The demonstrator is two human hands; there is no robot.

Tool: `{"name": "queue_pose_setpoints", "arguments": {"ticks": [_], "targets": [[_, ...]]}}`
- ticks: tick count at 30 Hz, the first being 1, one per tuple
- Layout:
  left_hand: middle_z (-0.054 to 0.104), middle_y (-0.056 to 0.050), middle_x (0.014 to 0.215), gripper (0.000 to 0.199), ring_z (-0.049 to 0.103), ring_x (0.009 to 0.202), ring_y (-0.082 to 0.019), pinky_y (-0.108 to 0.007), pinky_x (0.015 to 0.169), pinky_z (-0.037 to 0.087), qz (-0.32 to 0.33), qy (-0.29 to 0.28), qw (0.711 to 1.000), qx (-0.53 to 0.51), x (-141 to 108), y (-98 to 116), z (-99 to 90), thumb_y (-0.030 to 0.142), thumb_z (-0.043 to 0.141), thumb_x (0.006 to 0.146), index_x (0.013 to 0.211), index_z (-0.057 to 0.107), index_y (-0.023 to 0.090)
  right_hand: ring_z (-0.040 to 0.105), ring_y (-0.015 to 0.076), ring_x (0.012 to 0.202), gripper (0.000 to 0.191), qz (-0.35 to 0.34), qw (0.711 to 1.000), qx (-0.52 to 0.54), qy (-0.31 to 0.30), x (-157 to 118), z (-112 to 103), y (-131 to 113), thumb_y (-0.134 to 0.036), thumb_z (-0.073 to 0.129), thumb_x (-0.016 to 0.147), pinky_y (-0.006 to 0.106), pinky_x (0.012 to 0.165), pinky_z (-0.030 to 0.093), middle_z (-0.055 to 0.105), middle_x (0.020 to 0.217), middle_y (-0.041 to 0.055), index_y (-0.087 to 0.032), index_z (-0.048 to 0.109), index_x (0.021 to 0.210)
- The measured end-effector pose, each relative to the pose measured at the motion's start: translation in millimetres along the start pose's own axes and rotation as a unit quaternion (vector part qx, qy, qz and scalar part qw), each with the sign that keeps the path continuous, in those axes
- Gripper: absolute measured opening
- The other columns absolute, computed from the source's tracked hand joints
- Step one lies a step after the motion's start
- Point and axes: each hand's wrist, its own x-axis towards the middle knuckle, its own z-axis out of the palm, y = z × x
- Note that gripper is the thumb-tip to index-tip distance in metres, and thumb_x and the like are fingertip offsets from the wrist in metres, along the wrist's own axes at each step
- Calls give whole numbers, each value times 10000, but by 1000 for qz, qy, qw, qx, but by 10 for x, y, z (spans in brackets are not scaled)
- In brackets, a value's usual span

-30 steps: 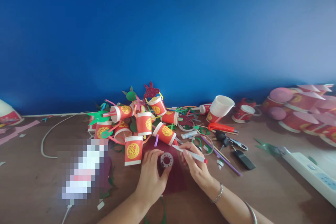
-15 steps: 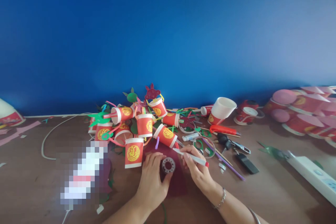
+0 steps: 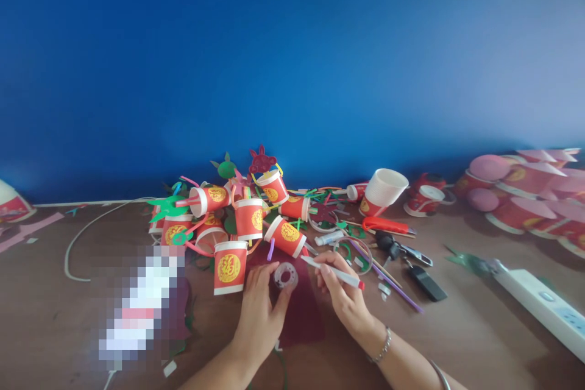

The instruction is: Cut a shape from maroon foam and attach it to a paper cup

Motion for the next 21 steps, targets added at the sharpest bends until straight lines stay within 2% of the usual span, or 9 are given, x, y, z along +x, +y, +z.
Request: {"name": "queue_pose_setpoints", "arguments": {"ticks": [3, 11, 15, 18, 21], "targets": [[623, -97, 1051, 315, 555, 1023, -255, -458, 898, 457, 16, -6, 1000, 0, -5, -30, 15, 272, 567, 832, 1135, 541, 190, 446, 109, 551, 199, -1, 1000, 2, 2, -2, 0, 7, -359, 453, 918, 220, 498, 381, 485, 650, -16, -192, 562, 917], [657, -70, 1054, 412, 563, 990, -248, -425, 864, 484, 39, -86, 995, 28, 9, 18, -5, 216, 587, 813, 1221, 538, 238, 446, 113, 569, 191, -6, 1000, -26, 0, -5, -5, 14, -350, 444, 922, 224, 516, 385, 483, 658, -16, -195, 555, 926], [652, -68, 1099, 433, 553, 999, -251, -427, 862, 482, 59, -95, 993, 38, 13, 4, 9, 210, 572, 821, 1250, 516, 241, 476, 124, 590, 163, -16, 999, -48, -8, 10, 1, -5, -315, 422, 930, 234, 538, 414, 507, 691, -7, -208, 539, 969], [658, -78, 1039, 418, 567, 955, -248, -420, 838, 493, 49, -87, 994, 42, 15, 6, 6, 226, 563, 830, 1246, 521, 229, 535, 146, 691, 160, -59, 992, -100, -43, 19, 14, -59, -234, 407, 927, 265, 647, 458, 565, 807, 24, -226, 539, 1016], [657, -81, 1010, 413, 573, 952, -249, -426, 840, 494, 36, -90, 995, 39, 15, 18, -9, 245, 543, 845, 1257, 512, 229, 555, 179, 827, 234, -128, 973, -160, -108, 22, 18, -110, -123, 427, 870, 303, 756, 463, 580, 925, 53, -231, 549, 1038]]}}
